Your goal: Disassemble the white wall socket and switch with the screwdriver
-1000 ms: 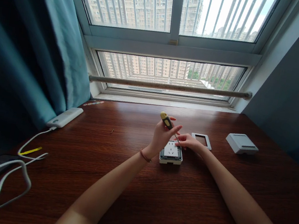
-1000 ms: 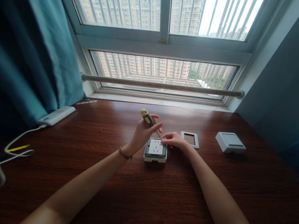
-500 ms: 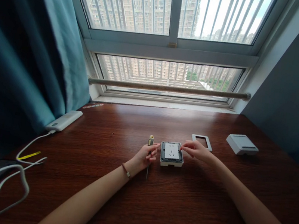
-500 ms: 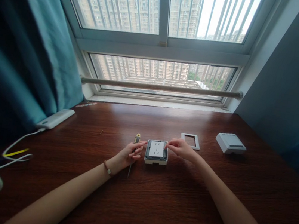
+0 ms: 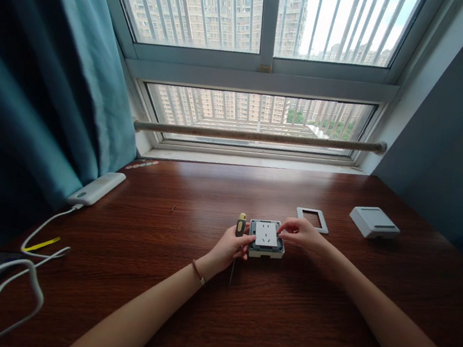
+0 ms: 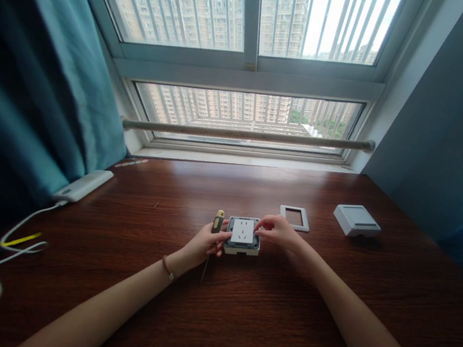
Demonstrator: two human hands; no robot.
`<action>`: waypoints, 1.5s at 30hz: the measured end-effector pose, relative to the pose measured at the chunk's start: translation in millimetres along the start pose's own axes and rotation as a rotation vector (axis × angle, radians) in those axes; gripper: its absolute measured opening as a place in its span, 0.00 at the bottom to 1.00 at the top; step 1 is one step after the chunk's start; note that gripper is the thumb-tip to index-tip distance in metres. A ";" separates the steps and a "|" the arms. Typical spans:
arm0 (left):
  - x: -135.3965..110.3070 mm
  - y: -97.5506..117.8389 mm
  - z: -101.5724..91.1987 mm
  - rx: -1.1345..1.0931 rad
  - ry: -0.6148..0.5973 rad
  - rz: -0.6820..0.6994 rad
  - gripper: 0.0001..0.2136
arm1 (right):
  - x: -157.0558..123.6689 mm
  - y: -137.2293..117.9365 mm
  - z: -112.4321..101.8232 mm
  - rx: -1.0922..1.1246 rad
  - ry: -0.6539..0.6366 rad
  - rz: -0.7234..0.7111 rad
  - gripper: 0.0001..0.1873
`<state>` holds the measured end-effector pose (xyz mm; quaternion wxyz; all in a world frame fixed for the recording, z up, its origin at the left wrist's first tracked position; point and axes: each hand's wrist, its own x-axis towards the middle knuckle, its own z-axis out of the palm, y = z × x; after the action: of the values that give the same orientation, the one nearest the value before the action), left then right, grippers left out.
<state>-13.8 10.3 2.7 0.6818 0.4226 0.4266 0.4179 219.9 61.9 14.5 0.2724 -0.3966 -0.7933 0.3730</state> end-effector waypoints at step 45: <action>-46.2 53.2 25.1 0.392 -0.006 0.133 0.15 | -15.1 -81.0 53.9 0.571 0.233 0.200 0.18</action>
<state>-14.7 -22.6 69.9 0.5587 0.5755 0.4688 0.3699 154.2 -3.9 47.0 0.4235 -0.4202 -0.5772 0.5576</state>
